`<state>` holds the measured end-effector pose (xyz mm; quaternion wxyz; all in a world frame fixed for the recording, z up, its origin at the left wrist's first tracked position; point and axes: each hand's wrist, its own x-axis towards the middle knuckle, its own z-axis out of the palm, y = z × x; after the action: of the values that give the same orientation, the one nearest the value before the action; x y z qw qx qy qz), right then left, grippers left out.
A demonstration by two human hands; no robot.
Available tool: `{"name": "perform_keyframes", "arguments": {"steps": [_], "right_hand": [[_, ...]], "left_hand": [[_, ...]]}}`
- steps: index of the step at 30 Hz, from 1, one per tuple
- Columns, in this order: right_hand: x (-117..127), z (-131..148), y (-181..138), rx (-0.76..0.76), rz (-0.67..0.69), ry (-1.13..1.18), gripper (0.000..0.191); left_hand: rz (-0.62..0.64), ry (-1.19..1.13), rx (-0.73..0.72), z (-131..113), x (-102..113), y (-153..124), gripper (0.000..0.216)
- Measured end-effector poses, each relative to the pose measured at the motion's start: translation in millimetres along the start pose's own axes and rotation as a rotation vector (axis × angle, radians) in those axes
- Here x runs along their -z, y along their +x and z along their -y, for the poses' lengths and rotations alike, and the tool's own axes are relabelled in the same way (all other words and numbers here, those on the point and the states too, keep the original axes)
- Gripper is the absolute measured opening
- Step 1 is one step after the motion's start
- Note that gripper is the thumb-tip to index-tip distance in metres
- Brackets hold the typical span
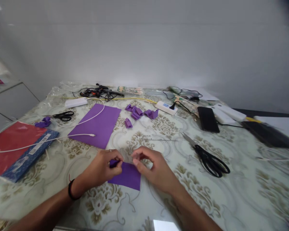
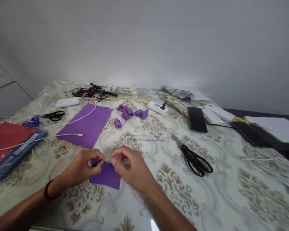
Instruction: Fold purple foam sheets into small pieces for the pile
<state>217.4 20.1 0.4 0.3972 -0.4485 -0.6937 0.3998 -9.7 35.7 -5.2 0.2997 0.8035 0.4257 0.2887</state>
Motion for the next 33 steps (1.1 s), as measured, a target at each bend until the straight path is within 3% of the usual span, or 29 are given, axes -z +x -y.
{"name": "perform_keyframes", "arguments": {"steps": [7,19,29,33], "right_hand": [[-20,-2,-3,-0.045,0.058,-0.017,0.01],[-22,0,-6,-0.017,0.076,-0.043,0.01],[10,5,-4,0.05,0.056,-0.09,0.012],[20,4,-2,0.068,0.0,-0.112,0.014]], "left_hand": [[0.019,-0.037,-0.05,0,-4,-4,0.016],[0.077,-0.151,-0.071,-7,-4,-9,0.012],[0.011,-0.217,-0.032,-10,16,-4,0.012],[0.032,-0.218,-0.009,-9,14,-3,0.013]]}}
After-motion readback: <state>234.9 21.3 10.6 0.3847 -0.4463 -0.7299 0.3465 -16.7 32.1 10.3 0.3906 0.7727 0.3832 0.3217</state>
